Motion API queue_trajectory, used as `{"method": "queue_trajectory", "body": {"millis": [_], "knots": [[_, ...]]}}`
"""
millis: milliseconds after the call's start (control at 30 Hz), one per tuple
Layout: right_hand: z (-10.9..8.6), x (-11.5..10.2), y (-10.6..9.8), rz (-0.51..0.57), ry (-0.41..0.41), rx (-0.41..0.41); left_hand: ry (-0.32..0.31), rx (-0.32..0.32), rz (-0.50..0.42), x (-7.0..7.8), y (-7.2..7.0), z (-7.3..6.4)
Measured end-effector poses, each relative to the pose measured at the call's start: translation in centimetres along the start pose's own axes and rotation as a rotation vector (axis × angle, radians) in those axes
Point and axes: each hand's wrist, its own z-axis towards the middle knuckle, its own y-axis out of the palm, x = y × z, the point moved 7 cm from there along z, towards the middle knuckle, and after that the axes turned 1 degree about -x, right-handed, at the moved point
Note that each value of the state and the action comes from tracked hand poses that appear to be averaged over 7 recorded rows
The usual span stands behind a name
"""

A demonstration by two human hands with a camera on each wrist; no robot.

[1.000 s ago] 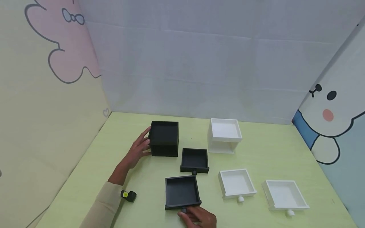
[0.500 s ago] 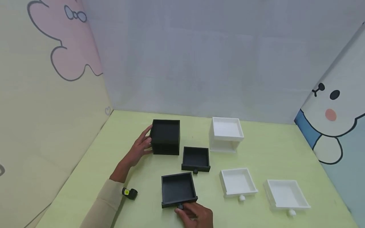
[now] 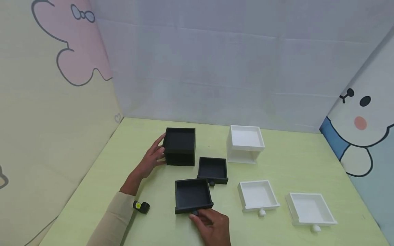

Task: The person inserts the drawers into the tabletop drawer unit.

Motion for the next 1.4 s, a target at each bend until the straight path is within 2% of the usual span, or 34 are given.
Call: {"method": "queue_trajectory", "body": {"millis": [200,433,633,833,1067,1233,1400], "knots": [[0.3,-0.1,0.4,-0.013,-0.016,0.007,-0.009,-0.015,0.0,-0.3,0.1,-0.1],[0.8,0.2,1.2,0.062,0.063,-0.03,-0.014,-0.008,0.024,-0.1,0.3,-0.2],[1.3,0.1,2.2,0.081,0.024,-0.058,-0.006,0.005,0.021,0.2,0.3,-0.2],[1.4,0.1,2.9,0.134,0.105,-0.087,-0.006,-0.001,0.025,0.0,0.3,-0.1],[1.5,0.2,4.0,0.118,0.177,-0.123,-0.013,-0.001,0.033,-0.2,0.0,-0.2],[1.7,0.4,4.3,0.101,0.196,-0.139,-0.017,0.004,0.031,-0.4,0.1,-0.3],[1.9,0.5,4.8,0.13,0.199,-0.14,-0.015,0.003,0.021,-0.1,0.1,-0.4]]}}
